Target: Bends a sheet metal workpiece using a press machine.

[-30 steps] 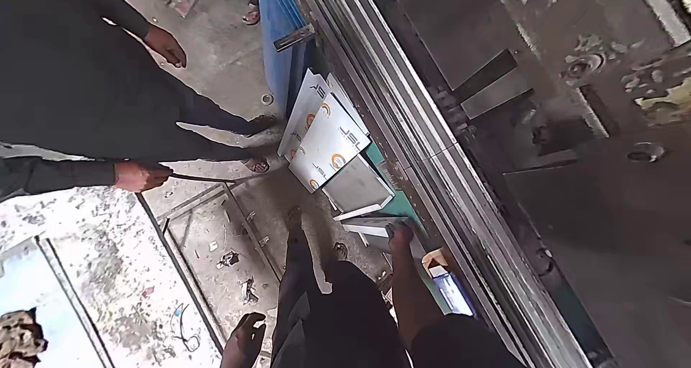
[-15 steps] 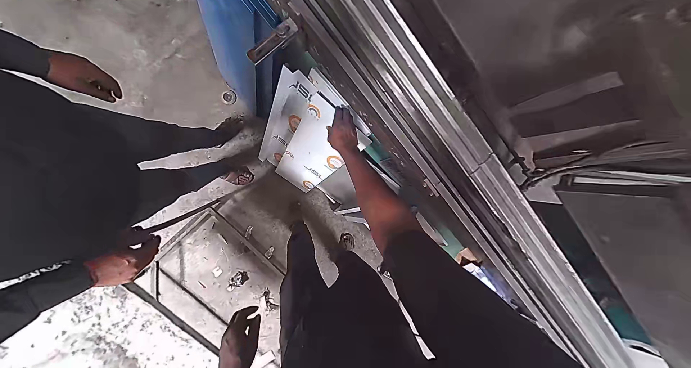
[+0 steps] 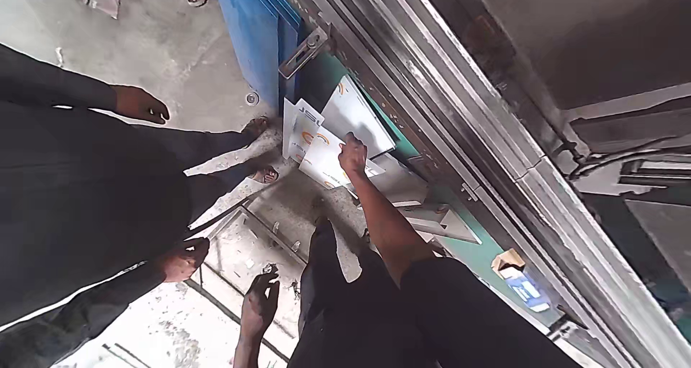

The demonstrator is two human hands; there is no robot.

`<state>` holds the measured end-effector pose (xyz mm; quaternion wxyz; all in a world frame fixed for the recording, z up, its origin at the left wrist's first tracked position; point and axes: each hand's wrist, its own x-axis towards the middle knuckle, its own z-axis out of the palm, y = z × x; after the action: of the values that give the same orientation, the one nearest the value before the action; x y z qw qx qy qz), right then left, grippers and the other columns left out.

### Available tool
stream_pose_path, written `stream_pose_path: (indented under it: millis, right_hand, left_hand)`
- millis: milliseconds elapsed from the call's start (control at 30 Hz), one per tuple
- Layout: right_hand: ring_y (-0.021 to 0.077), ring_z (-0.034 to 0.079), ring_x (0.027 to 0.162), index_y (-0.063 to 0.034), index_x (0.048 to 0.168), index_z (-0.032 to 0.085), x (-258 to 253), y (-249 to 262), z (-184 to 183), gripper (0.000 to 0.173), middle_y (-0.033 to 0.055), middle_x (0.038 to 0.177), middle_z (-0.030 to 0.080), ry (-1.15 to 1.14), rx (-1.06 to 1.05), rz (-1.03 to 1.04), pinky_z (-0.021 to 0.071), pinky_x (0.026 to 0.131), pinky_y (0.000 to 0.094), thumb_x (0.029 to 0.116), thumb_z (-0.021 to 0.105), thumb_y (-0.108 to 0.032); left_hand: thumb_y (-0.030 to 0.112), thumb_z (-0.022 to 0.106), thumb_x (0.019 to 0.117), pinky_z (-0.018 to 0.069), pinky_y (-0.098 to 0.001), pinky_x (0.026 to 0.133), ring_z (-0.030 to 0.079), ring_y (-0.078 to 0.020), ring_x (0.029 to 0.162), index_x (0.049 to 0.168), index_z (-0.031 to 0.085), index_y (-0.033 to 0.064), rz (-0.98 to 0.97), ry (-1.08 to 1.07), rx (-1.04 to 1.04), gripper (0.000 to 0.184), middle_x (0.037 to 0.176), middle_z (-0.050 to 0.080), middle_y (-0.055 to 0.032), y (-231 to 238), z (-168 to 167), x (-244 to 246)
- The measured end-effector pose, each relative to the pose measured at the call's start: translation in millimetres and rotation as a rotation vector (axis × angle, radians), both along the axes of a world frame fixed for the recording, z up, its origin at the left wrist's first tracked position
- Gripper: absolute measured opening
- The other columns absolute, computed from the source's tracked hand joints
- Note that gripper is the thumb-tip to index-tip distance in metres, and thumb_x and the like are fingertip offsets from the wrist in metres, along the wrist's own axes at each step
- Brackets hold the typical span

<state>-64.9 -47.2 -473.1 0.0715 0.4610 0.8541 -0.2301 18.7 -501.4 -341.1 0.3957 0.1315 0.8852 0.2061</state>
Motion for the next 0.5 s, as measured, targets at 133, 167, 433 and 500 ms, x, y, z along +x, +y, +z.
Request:
stream_pose_path:
  millis: [133, 167, 433, 500]
  right_hand:
    - [0.0399, 0.065, 0.114, -0.0036, 0.122, 0.064, 54, -41, 20, 0.030, 0.0202, 0.115, 0.070, 0.029, -0.037, -0.007, 0.0488, 0.100, 0.0598, 0.0971, 0.066, -0.020]
    - [0.0396, 0.064, 0.114, -0.0038, 0.122, 0.065, 70, -50, 23, 0.029, 0.0203, 0.116, 0.069, 0.035, -0.033, -0.013, 0.0478, 0.101, 0.0598, 0.0974, 0.066, -0.020]
    - [0.0345, 0.065, 0.112, -0.0089, 0.114, 0.071, 164, -110, 36, 0.026, 0.0161, 0.117, 0.069, 0.003, -0.298, -0.034, 0.0545, 0.096, 0.0556, 0.0977, 0.065, -0.028]
    - [0.0356, 0.066, 0.112, -0.0077, 0.115, 0.069, 177, -123, 55, 0.023, 0.0169, 0.118, 0.068, -0.144, -0.402, 0.046, 0.0552, 0.092, 0.0558, 0.0959, 0.065, -0.020]
  left_hand:
    - [0.024, 0.059, 0.1014, 0.0576, -0.0454, 0.096, 0.071, -0.0208, 0.105, 0.123, 0.071, 0.0080, -0.117, 0.054, 0.089, 0.029, 0.121, 0.071, -0.0107, 56, -4, -58]
    - [0.023, 0.059, 0.1015, 0.0581, -0.0453, 0.095, 0.071, -0.0207, 0.103, 0.125, 0.069, 0.0070, -0.126, 0.060, 0.115, 0.031, 0.120, 0.071, -0.0116, 74, -7, -74]
    - [0.066, 0.053, 0.0982, 0.0609, -0.0558, 0.088, 0.067, -0.0358, 0.115, 0.153, 0.038, 0.0196, 0.757, -0.421, 0.542, 0.074, 0.144, 0.056, -0.0154, 196, -52, -134]
    - [0.078, 0.044, 0.0940, 0.0573, -0.0604, 0.093, 0.062, -0.0390, 0.124, 0.157, 0.032, 0.0237, 0.890, -0.520, 0.546, 0.085, 0.152, 0.050, -0.0160, 199, -50, -130]
